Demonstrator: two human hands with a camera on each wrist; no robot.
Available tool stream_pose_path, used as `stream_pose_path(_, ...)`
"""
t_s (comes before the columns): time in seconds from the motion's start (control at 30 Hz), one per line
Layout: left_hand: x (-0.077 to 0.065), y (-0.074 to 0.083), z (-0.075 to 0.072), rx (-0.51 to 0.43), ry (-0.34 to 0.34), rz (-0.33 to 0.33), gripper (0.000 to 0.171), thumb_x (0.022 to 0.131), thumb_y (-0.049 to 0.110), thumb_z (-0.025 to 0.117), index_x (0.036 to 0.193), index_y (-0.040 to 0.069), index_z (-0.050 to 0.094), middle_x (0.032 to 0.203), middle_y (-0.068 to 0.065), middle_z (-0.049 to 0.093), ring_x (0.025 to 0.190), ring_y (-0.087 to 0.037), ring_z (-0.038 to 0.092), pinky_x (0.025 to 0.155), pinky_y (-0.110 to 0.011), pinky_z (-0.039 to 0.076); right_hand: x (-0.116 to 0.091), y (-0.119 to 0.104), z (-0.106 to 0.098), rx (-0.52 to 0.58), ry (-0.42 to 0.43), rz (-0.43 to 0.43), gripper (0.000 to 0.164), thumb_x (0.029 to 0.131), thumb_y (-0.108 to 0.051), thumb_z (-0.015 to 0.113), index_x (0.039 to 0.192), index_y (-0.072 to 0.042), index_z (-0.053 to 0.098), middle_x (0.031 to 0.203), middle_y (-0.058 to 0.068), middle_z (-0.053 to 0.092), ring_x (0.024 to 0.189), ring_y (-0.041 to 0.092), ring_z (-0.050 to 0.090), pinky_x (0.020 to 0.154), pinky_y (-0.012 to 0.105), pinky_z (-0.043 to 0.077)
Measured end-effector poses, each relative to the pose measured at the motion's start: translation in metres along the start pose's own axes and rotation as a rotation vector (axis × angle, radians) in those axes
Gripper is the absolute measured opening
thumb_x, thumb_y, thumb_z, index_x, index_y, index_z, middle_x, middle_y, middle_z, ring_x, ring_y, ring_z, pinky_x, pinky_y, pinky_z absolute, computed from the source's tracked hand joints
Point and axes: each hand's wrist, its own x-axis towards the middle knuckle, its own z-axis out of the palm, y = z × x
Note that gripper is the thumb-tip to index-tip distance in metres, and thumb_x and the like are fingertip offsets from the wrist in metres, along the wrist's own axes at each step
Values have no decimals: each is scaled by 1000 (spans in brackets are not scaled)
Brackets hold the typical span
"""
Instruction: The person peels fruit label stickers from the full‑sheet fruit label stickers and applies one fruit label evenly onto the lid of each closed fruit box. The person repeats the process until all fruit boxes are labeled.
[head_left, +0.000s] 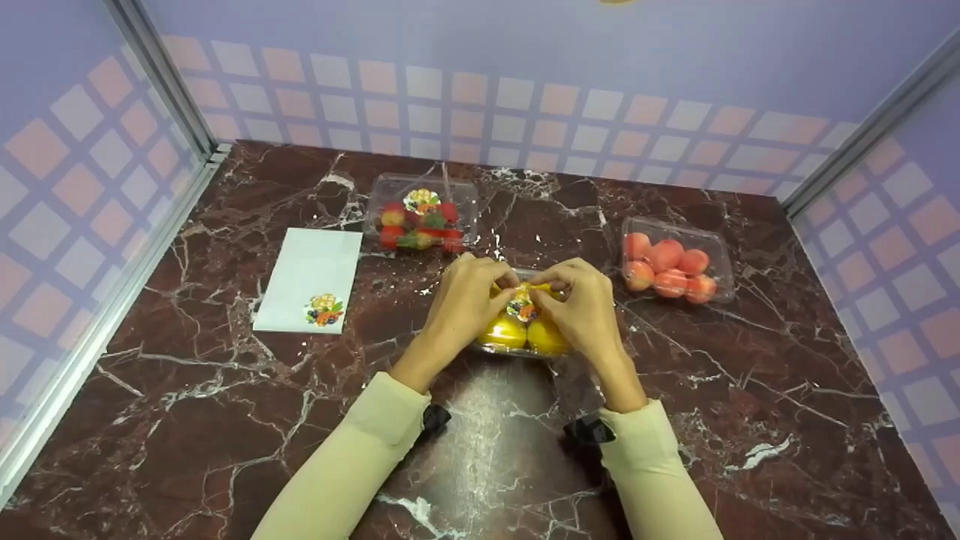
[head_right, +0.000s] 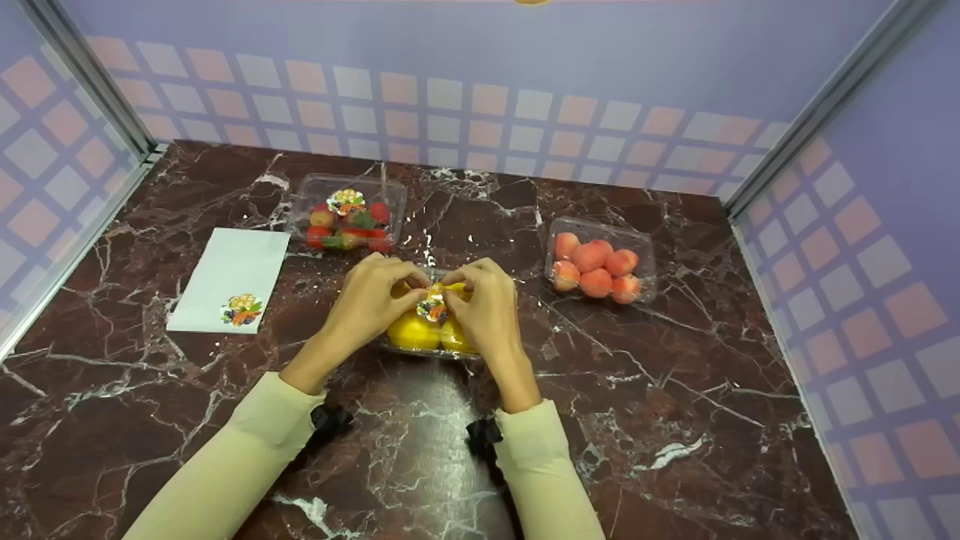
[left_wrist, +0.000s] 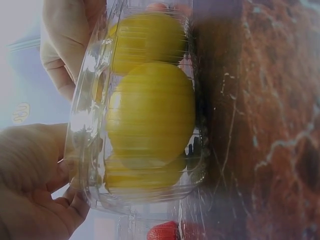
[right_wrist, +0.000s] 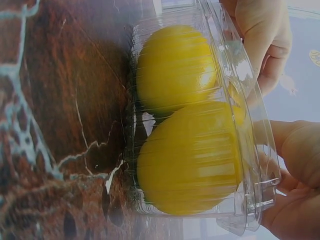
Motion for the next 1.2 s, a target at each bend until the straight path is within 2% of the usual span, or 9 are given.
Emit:
stream_pose_path(0.13, -1, 0, -2, 14, -9, -26, 9, 93, 21, 84, 97, 14, 81, 102, -1, 75, 89, -22, 60, 83, -37, 50, 0, 0, 0, -8, -2, 2, 11, 82, -5, 88, 92, -9, 84, 92, 9, 73, 79, 19, 71, 73, 32, 59)
stream_pose_path(0.27, -2, 0, -3, 15, -9, -65, 12, 92, 24, 85, 99, 15, 82, 107, -2, 64, 99, -22, 59, 88, -36, 52, 0, 0, -1, -13, -8, 6, 12, 82, -4, 88, 92, -9, 84, 90, 10, 73, 78, 19, 69, 73, 31, 57)
stream_pose_path(0.4, -2, 0, -3, -1, -3, -72, 13, 92, 22, 85, 102, 14, 81, 108, -2, 63, 103, -23, 59, 90, -37, 52, 0, 0, -1, -17, -9, 6, 10, 83, -5, 87, 92, -9, 84, 90, 9, 73, 77, 19, 68, 72, 30, 55)
stream_pose_path(0.5, -2, -1, -1, 5, 6, -82, 15, 93, 24, 84, 105, 15, 81, 109, -3, 64, 103, -23, 57, 92, -38, 50, 0, -1, -1, -13, 2, 3, 9, 84, -5, 86, 92, -9, 84, 90, 10, 73, 79, 23, 68, 74, 33, 52)
stream_pose_path(0.63, -1, -1, 0, 15, 13, -135, 22, 95, 30, 81, 114, 19, 79, 117, -3, 65, 110, -24, 54, 97, -41, 44, 0, 0, 1, -15, 36, 19, 10, 86, -8, 83, 95, -9, 84, 96, 11, 74, 90, 33, 64, 84, 41, 45)
stream_pose_path(0.87, 1, -3, 4, -73, 6, -259, 38, 97, 36, 77, 131, 20, 72, 137, -5, 61, 131, -29, 47, 112, -51, 32, -1, 3, 5, -19, 55, 127, 32, 92, -14, 78, 122, -4, 76, 125, 20, 66, 117, 41, 53, 106, 53, 38)
stream_pose_path(1.03, 3, -5, 10, -122, -28, -337, 47, 98, 43, 72, 140, 20, 66, 142, -5, 58, 137, -31, 42, 116, -54, 26, -2, 0, 6, -18, 7, 236, 46, 97, -25, 72, 138, -3, 67, 140, 22, 58, 129, 43, 47, 110, 59, 36)
stream_pose_path(1.2, 4, -7, 14, -129, -46, -405, 49, 99, 46, 70, 140, 20, 65, 141, -6, 58, 137, -32, 40, 115, -55, 27, -3, 2, 8, -13, -58, 340, 56, 100, -32, 68, 148, -3, 59, 149, 23, 51, 136, 45, 44, 115, 60, 34)
